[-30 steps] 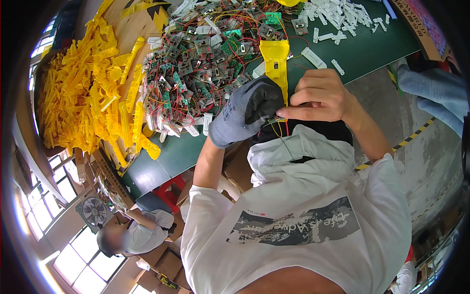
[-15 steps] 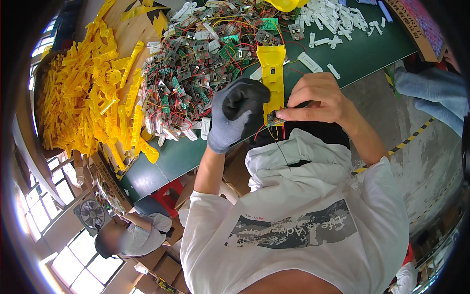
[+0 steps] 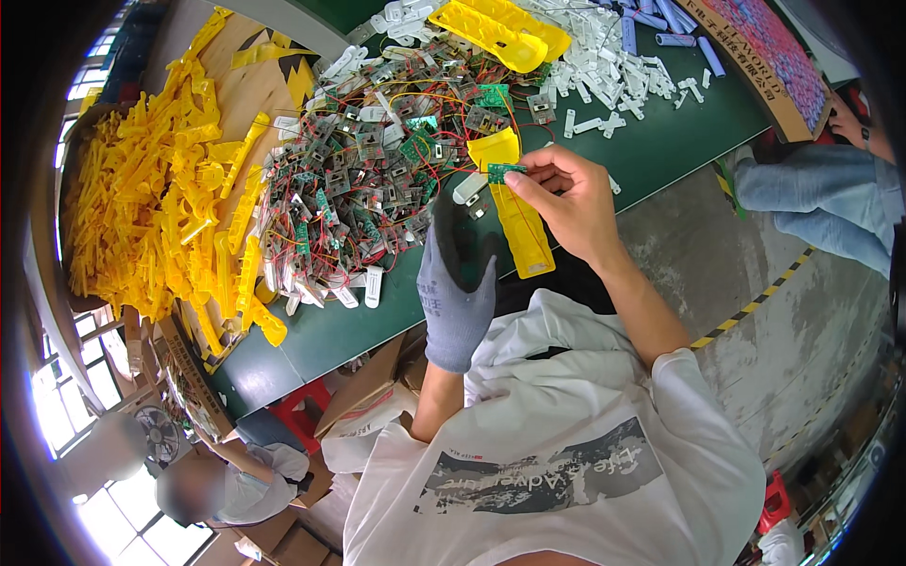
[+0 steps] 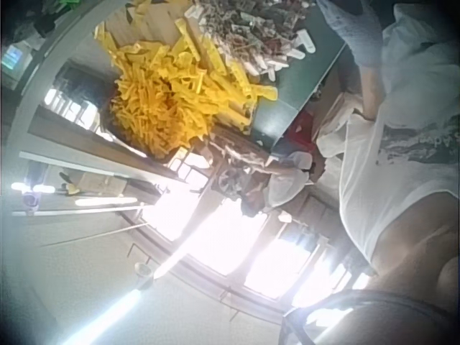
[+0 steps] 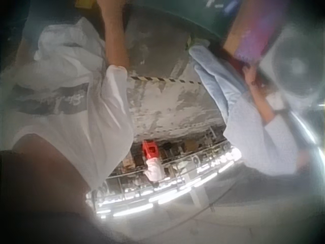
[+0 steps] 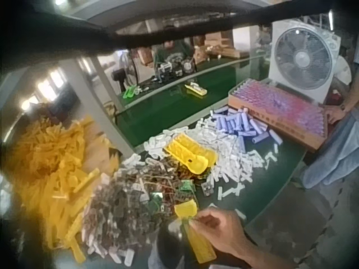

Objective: Assembling internal electronic components into yellow plastic housings on a factory production line.

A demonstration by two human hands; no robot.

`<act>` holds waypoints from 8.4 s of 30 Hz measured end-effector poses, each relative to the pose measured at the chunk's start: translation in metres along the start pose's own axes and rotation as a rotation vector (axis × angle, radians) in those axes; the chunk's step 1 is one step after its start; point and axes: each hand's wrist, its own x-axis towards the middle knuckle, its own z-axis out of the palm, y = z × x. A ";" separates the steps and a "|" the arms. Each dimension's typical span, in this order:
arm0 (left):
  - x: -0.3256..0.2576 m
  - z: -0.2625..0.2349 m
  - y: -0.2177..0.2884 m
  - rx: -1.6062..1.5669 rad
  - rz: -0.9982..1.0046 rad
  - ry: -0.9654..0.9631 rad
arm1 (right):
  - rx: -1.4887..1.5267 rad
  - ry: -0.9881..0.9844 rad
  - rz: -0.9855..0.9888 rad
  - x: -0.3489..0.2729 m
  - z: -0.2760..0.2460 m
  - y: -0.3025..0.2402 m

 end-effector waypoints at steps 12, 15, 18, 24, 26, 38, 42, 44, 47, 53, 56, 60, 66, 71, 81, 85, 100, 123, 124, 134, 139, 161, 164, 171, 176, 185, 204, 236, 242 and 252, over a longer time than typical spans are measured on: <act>0.007 0.026 -0.003 0.383 0.072 0.148 | -0.137 -0.070 -0.119 0.000 0.003 -0.001; 0.008 0.027 0.006 -0.052 -0.074 0.154 | -0.023 -0.036 -0.037 -0.002 0.006 0.003; 0.005 0.025 0.002 -0.513 -0.153 0.155 | 0.271 -0.041 0.011 -0.004 0.009 0.002; 0.001 0.019 0.018 -0.633 -0.097 0.076 | 0.300 -0.128 0.057 -0.004 0.011 -0.002; 0.002 0.019 0.015 -0.660 -0.167 0.026 | 0.301 -0.149 0.068 -0.006 0.012 -0.002; 0.002 0.029 0.005 -1.285 -0.325 -0.070 | 0.266 -0.152 0.001 -0.011 0.004 0.002; 0.001 0.033 -0.002 -1.234 -0.302 -0.076 | 0.255 -0.106 0.026 -0.011 0.004 0.001; 0.000 0.033 0.000 -1.234 -0.283 -0.066 | 0.257 -0.100 0.045 -0.013 0.004 0.001; -0.001 0.036 -0.006 -1.182 -0.284 -0.070 | 0.292 -0.072 0.053 -0.013 0.003 0.000; 0.000 0.033 0.000 -1.239 -0.328 -0.061 | 0.271 -0.103 0.027 -0.011 -0.003 0.002; 0.001 0.038 -0.011 -1.184 -0.320 -0.064 | 0.249 -0.110 0.017 -0.012 -0.003 0.000; 0.003 0.038 -0.003 -1.217 -0.348 -0.036 | 0.131 -0.131 0.044 -0.015 -0.002 -0.001; 0.009 0.040 0.014 -1.181 -0.404 0.156 | 0.174 0.073 -0.026 -0.021 0.011 -0.003; 0.004 0.045 0.001 -1.028 -0.364 0.193 | -0.355 -0.082 -0.156 -0.023 0.004 -0.003; 0.004 0.043 0.002 -0.887 -0.312 0.218 | -0.475 -0.095 -0.195 -0.027 0.012 -0.008; 0.003 0.042 0.006 -0.957 -0.293 0.207 | -0.474 -0.091 -0.156 -0.030 0.013 -0.009; -0.003 0.038 0.003 -1.181 -0.270 0.040 | -0.567 0.242 -0.177 0.007 -0.057 -0.020; 0.013 0.039 0.001 -1.065 -0.432 -0.023 | -1.170 0.228 -0.117 0.129 -0.097 -0.031; 0.011 0.040 -0.001 -1.071 -0.422 -0.010 | -1.154 0.234 -0.116 0.134 -0.094 -0.033; 0.006 0.037 0.001 -1.042 -0.402 -0.078 | -1.101 -0.020 -0.580 0.282 -0.026 -0.032; 0.007 0.044 -0.006 -1.223 -0.416 -0.070 | -1.242 -0.395 -0.332 0.334 -0.029 -0.015; 0.013 0.047 -0.003 -0.941 -0.206 0.089 | 0.091 -0.462 0.087 -0.012 -0.033 -0.004; 0.010 0.050 -0.003 -0.915 -0.212 0.101 | 0.004 -0.500 0.181 -0.008 -0.035 0.000; 0.006 0.060 -0.004 -0.775 -0.085 0.271 | 0.211 -0.347 0.140 -0.021 -0.015 0.001; 0.005 0.058 0.003 -0.637 -0.062 0.303 | 0.121 -0.289 0.144 -0.027 -0.016 -0.001; 0.005 0.060 -0.004 -0.419 0.050 0.269 | 0.055 -0.269 -0.034 -0.036 -0.016 0.005; 0.001 0.052 -0.001 -0.346 0.105 0.193 | -0.305 -0.177 -0.255 -0.048 -0.011 -0.009; 0.006 0.053 -0.001 -0.213 0.138 0.099 | -0.142 -0.045 -0.342 -0.052 -0.015 0.007; 0.006 0.054 -0.001 -0.231 0.068 0.025 | -0.305 -0.024 -0.428 -0.049 -0.020 0.001; 0.033 0.035 0.010 -0.662 0.106 0.308 | -0.171 -0.310 -0.422 -0.033 -0.017 -0.018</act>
